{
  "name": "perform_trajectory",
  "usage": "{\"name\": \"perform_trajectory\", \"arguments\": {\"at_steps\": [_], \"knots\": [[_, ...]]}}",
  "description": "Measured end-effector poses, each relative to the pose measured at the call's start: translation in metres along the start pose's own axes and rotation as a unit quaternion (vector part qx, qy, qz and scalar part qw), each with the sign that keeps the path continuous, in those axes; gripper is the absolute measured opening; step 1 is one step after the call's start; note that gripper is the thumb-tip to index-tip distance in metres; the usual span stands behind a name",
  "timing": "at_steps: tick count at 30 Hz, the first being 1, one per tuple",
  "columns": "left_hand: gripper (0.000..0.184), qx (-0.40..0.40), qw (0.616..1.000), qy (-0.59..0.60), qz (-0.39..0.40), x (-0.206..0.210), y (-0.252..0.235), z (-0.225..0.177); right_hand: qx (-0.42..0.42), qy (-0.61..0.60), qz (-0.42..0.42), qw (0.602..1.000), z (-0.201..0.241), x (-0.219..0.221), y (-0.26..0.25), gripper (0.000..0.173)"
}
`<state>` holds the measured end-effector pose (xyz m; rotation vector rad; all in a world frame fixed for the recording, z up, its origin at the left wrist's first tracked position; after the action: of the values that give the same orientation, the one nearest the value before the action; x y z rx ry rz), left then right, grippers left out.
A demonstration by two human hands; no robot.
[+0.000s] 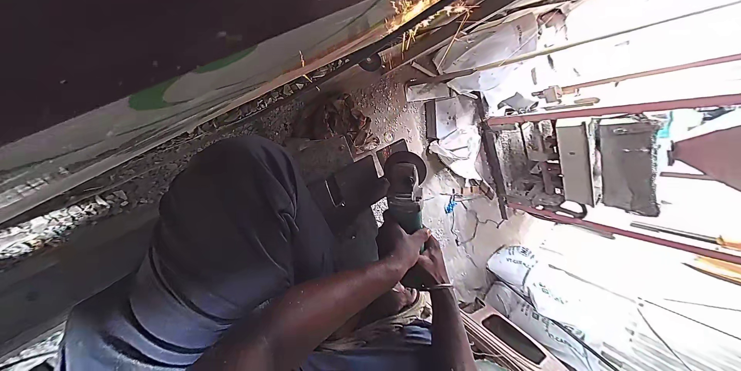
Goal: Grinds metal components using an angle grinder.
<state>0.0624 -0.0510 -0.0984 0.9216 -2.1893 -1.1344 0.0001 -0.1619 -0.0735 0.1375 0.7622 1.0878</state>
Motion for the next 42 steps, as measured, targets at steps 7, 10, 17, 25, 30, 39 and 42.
{"name": "perform_trajectory", "arguments": {"at_steps": [7,10,17,25,30,39,42], "knots": [[0.079,0.004,1.000,0.007,0.000,0.003,-0.003,0.002,-0.010,-0.011,0.008,1.000,-0.006,-0.003,-0.001,0.059],[0.080,0.003,1.000,0.008,0.004,0.003,-0.002,0.002,-0.004,0.003,0.005,1.000,-0.008,-0.005,-0.001,0.059],[0.079,0.016,1.000,0.019,0.001,0.007,-0.003,0.004,0.005,0.050,-0.004,0.999,-0.009,-0.008,0.001,0.064],[0.079,0.020,0.999,0.026,0.003,0.009,-0.004,0.004,0.002,0.024,-0.001,1.000,-0.009,-0.009,0.001,0.063],[0.080,0.025,0.999,0.030,-0.002,0.009,-0.007,0.006,-0.004,0.048,0.004,0.999,-0.002,-0.007,-0.001,0.065],[0.079,0.037,0.999,0.035,0.004,0.012,-0.007,0.008,-0.008,0.049,0.011,0.999,-0.013,-0.013,-0.001,0.063],[0.079,0.033,0.999,0.029,0.015,0.014,-0.006,0.008,0.037,0.043,-0.007,0.998,0.012,-0.009,0.008,0.059]]}}
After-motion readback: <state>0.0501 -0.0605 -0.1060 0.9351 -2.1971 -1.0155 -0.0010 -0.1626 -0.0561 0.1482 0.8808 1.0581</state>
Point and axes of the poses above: each hand's wrist, its own y-axis away from the middle knuckle, its own x-axis out of the palm, z = x × y, the point moved 5 cm from there along -y, towards the middle knuckle, and after that the axes turned 15 degrees about -y, right-handed, at the moved point
